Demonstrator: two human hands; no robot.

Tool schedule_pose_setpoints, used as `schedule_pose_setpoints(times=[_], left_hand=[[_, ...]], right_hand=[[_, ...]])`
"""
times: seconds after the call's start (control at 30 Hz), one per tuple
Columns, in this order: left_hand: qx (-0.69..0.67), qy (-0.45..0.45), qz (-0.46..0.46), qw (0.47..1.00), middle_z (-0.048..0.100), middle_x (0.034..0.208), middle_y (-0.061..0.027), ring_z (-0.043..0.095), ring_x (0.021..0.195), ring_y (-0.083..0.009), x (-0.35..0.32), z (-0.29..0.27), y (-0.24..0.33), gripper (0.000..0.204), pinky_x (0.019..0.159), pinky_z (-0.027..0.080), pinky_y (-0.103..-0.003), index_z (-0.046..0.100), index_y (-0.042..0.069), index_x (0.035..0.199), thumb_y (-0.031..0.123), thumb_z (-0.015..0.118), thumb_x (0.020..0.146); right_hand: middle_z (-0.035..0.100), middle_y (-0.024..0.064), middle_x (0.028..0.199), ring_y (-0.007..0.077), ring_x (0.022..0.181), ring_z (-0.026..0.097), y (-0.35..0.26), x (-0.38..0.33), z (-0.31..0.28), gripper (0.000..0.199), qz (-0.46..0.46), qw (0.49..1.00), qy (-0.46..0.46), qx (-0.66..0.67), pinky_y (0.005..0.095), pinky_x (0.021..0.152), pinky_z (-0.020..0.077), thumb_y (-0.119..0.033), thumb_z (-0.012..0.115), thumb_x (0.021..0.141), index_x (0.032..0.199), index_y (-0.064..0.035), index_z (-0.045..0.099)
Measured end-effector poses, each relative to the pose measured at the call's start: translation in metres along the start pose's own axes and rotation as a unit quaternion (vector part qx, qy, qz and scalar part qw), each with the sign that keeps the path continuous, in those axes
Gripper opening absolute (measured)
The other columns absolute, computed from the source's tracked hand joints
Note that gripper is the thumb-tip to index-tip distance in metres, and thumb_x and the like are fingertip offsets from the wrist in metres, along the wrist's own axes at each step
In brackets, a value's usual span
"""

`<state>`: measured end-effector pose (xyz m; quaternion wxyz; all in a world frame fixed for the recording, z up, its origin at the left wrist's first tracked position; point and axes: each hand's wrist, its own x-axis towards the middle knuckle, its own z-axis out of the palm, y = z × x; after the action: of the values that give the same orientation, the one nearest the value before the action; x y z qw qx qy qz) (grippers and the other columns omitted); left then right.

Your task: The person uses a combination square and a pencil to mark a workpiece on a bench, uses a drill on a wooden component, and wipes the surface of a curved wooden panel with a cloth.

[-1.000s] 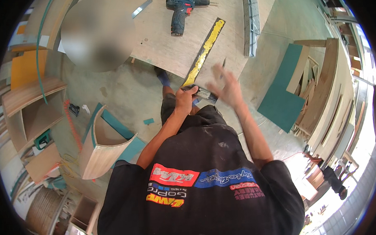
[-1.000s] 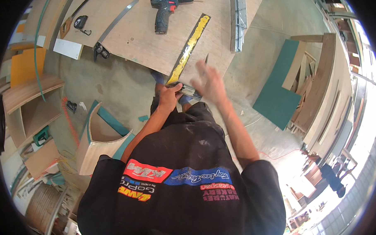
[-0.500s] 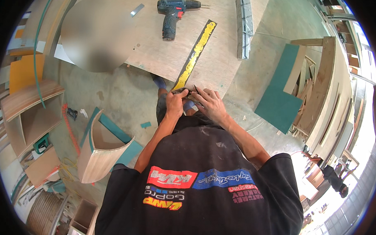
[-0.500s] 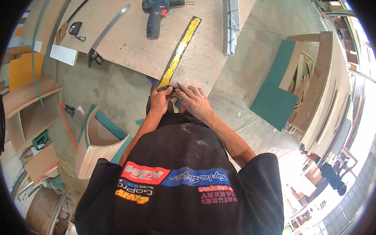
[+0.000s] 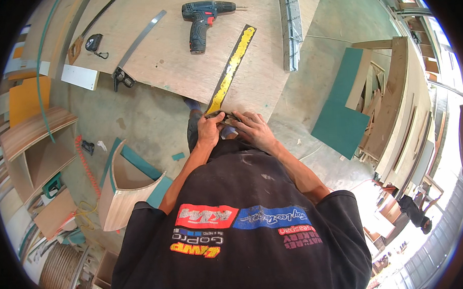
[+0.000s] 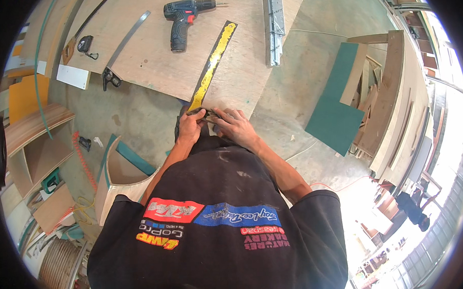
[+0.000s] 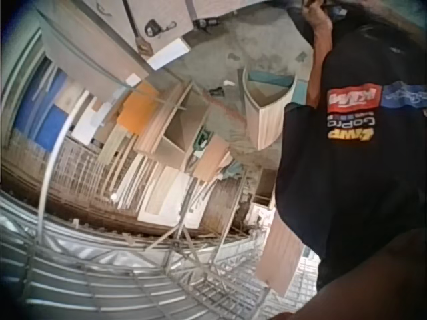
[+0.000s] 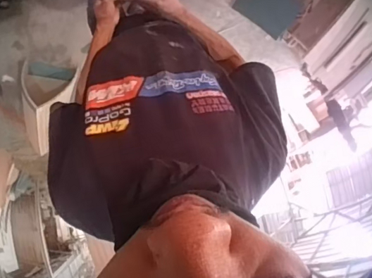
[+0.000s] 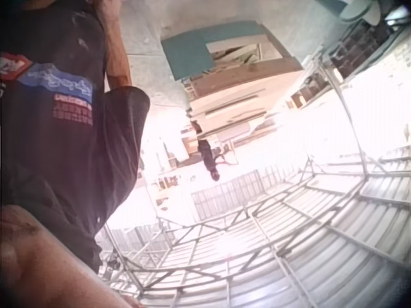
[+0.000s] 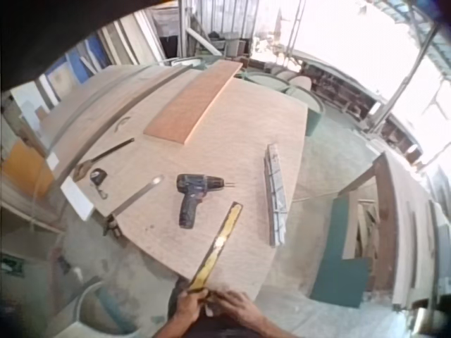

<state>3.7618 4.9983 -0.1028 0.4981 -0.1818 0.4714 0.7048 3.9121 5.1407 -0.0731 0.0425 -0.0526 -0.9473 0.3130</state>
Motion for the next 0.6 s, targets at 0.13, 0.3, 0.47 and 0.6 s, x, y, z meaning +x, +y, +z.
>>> schedule_pose_setpoints(times=[0.13, 0.3, 0.47, 0.6], left_hand=[[-0.003, -0.003, 0.005, 1.0, 0.069, 0.105, -0.0049, 0.066, 0.096, -0.0187, 0.0002, -0.001, -0.0014, 0.028, 0.084, 0.054, -0.035, 0.064, 0.004, 0.116, -0.001, 0.069, 0.089], [-0.001, -0.006, 0.015, 1.0, 0.069, 0.104, -0.0058, 0.067, 0.094, -0.0191, -0.0022, 0.0024, 0.0027, 0.026, 0.083, 0.055, -0.034, 0.065, 0.004, 0.114, -0.002, 0.069, 0.089], [-0.007, -0.003, 0.017, 1.0, 0.069, 0.103, -0.0067, 0.067, 0.091, -0.0189, -0.0022, 0.0011, 0.0014, 0.025, 0.08, 0.056, -0.033, 0.065, 0.002, 0.113, -0.002, 0.069, 0.089], [-0.001, -0.005, 0.026, 1.0, 0.069, 0.103, -0.0066, 0.067, 0.091, -0.0189, -0.0013, 0.0017, 0.0005, 0.027, 0.08, 0.057, -0.034, 0.064, 0.001, 0.115, -0.002, 0.069, 0.089]], right_hand=[[0.052, 0.0041, 0.149, 0.0259, 0.123, 0.053, 0.003, -0.0003, 0.0031, 0.051, -0.012, 1.0, 0.005, -0.009, 0.0415, 0.1, 0.0448, -0.017, 0.076, 0.083, 0.132, -0.0143, 0.063], [0.052, 0.0035, 0.148, 0.0259, 0.12, 0.054, 0.0038, 0.0014, 0.0037, 0.051, -0.016, 1.0, 0.008, -0.019, 0.0406, 0.098, 0.0454, -0.017, 0.076, 0.082, 0.132, -0.0147, 0.063], [0.053, 0.0031, 0.148, 0.026, 0.118, 0.054, 0.0044, 0.0031, 0.0028, 0.051, -0.012, 1.0, -0.003, -0.026, 0.0401, 0.096, 0.0458, -0.017, 0.076, 0.083, 0.132, -0.0162, 0.063], [0.053, 0.0029, 0.147, 0.0263, 0.119, 0.053, 0.0078, 0.0017, 0.0053, 0.051, -0.012, 1.0, -0.008, -0.024, 0.0403, 0.096, 0.0459, -0.018, 0.076, 0.083, 0.132, -0.0167, 0.064]])
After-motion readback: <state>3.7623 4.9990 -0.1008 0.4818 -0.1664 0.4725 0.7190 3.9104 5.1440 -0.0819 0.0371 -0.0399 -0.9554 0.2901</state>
